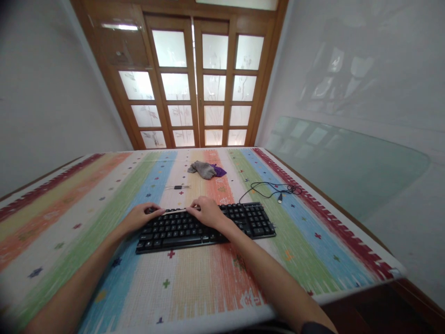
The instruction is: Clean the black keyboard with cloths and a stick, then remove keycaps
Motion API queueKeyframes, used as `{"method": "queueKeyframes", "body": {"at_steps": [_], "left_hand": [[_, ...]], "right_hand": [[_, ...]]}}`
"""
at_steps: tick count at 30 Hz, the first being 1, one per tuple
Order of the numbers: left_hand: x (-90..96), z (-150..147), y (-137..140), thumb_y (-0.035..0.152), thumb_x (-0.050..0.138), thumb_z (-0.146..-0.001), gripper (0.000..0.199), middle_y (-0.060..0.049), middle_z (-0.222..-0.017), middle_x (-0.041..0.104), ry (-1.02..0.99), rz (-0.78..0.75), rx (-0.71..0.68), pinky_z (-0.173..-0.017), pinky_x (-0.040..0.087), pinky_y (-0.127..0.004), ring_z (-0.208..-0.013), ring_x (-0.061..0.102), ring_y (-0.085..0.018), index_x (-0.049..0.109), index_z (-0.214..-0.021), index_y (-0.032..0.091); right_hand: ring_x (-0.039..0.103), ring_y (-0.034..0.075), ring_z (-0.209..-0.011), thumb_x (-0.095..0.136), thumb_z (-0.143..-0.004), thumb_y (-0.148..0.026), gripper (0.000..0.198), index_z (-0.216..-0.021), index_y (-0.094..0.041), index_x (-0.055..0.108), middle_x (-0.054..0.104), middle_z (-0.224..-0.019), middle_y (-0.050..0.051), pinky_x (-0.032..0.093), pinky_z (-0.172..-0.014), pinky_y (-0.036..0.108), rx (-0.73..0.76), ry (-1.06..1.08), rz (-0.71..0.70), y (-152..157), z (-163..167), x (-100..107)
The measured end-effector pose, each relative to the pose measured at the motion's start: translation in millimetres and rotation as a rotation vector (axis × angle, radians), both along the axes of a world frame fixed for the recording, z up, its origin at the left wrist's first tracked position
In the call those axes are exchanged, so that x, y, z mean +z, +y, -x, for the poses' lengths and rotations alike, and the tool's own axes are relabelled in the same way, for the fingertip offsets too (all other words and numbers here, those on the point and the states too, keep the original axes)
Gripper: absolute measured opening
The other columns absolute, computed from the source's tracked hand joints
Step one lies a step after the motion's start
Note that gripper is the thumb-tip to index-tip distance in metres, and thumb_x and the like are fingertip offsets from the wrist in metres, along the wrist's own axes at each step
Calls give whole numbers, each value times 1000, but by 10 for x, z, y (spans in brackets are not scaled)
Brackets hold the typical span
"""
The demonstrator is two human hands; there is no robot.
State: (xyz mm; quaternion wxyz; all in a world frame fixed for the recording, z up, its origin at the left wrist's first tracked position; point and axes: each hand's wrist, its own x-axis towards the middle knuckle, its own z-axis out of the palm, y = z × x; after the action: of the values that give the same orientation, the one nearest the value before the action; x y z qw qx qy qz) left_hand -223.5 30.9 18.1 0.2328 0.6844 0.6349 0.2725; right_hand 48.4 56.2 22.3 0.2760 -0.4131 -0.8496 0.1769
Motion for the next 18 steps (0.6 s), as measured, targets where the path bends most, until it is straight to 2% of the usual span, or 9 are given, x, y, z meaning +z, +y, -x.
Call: {"method": "queueKeyframes", "body": {"at_steps": [11, 18], "left_hand": [[13, -133, -3, 75, 58, -68, 56, -8, -82, 73, 115, 7, 62, -77, 46, -35, -82, 65, -28, 69, -74, 21], [18, -167, -6, 78, 56, -67, 57, -7, -77, 72, 136, -6, 54, -73, 46, -34, -78, 64, -27, 66, -70, 22]], "right_hand": [[63, 15, -74, 69, -87, -33, 19, -80, -15, 74, 73, -82, 7, 43, -70, 26, -42, 55, 36, 16, -73, -44], [61, 15, -74, 68, -88, -35, 23, -77, -16, 72, 70, -79, 5, 42, -71, 27, -58, 60, -82, 35, -54, -147]]}}
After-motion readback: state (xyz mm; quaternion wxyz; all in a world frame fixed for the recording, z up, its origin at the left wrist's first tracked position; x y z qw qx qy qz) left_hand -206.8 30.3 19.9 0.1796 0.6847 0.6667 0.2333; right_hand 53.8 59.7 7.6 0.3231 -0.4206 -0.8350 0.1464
